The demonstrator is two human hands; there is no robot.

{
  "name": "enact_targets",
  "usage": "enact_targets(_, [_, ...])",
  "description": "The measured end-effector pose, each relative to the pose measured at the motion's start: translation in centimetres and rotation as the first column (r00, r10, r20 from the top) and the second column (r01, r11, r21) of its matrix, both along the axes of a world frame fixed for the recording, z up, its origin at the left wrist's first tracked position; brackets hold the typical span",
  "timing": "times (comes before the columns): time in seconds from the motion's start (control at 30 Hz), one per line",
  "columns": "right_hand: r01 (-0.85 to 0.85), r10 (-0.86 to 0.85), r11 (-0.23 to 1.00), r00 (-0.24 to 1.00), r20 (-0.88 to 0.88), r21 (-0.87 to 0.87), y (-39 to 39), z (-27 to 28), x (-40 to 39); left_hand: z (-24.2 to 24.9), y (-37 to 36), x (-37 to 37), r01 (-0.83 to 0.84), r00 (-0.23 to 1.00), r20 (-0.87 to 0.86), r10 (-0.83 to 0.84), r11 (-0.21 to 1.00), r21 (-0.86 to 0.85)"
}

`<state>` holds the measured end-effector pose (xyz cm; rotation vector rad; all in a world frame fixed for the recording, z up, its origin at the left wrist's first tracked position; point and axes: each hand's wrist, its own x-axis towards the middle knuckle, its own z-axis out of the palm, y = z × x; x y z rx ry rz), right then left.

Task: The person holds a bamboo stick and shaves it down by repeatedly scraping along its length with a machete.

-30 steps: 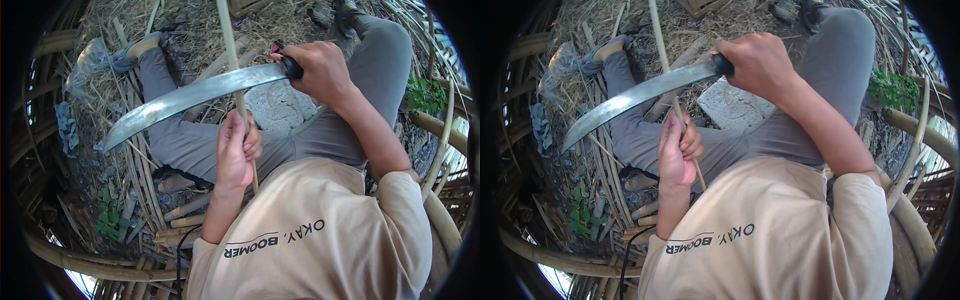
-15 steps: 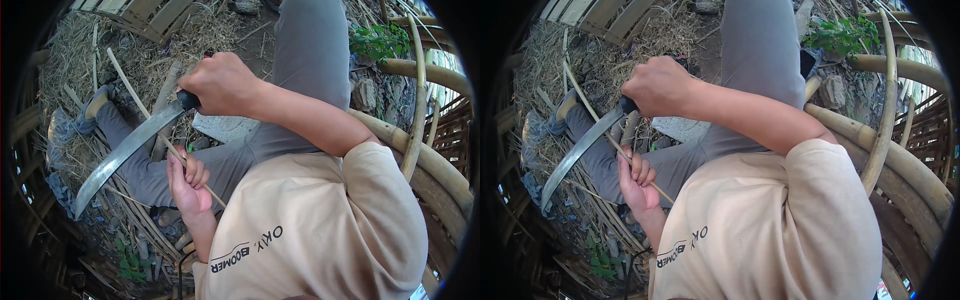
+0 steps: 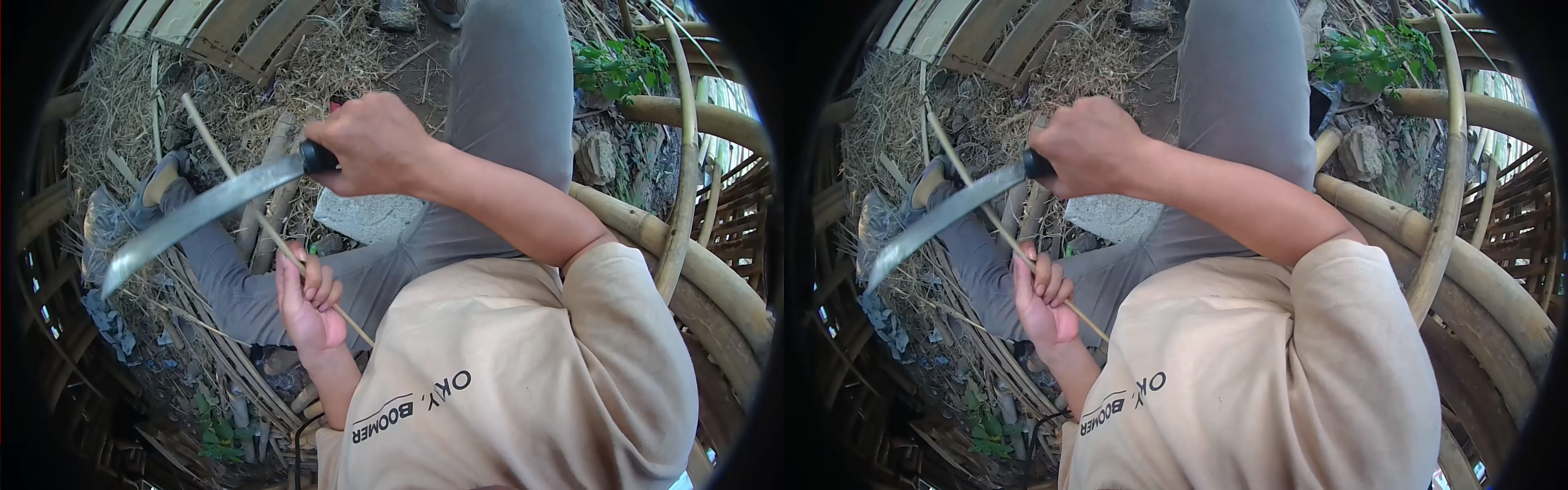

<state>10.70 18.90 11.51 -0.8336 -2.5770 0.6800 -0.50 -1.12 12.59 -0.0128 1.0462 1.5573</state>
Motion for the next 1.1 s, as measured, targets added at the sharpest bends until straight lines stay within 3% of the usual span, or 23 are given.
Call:
enact_targets(0.13, [-0.092, 0.093, 0.996, 0.995, 0.046, -0.016, -0.9, -1.0, -0.1, -0.3, -0.2, 1.2, 0.047, 0.996, -0.072, -0.051, 0.997, -0.064])
enact_targets(0.33, [-0.050, 0.046, 0.998, 0.995, 0.088, 0.041, -0.1, -0.3, -0.3, 0.3, -0.6, 1.5, 0.024, 0.987, -0.154, -0.040, 0.995, -0.102])
enact_targets(0.47, [0.146, -0.150, 0.987, 0.987, 0.053, 0.066, 2.7, -0.5, 0.5, 0.0, -2.1, 0.5, -0.010, 0.996, -0.084, 0.008, 1.000, -0.017])
enact_targets(0.57, [0.100, -0.100, 0.995, 0.994, 0.053, 0.003, 1.9, -0.7, 0.3, 0.2, -1.8, 0.4, -0.006, 0.996, -0.084, 0.005, 1.000, -0.009])
enact_targets(0.7, [-0.151, 0.153, 0.987, 0.987, 0.040, -0.050, -1.1, -1.0, -0.3, -0.1, -1.6, 1.2, -0.012, 0.998, -0.061, 0.011, 1.000, -0.029])
enact_targets(0.8, [-0.159, 0.161, 0.987, 0.984, 0.082, -0.035, -1.3, -0.3, -0.7, -0.1, -1.9, 1.7, -0.012, 0.998, -0.065, 0.010, 0.999, -0.036])
enact_targets(0.97, [-0.144, 0.140, 0.989, 0.985, 0.103, 0.033, -0.5, -0.4, -0.9, -0.2, -1.8, 1.4, -0.011, 0.999, -0.039, 0.010, 1.000, -0.025])
enact_targets(1.1, [0.000, -0.013, 0.991, 0.995, 0.097, 0.132, 1.3, -0.8, -0.3, -1.0, -2.6, 1.3, -0.004, 1.000, 0.025, 0.004, 1.000, 0.008])
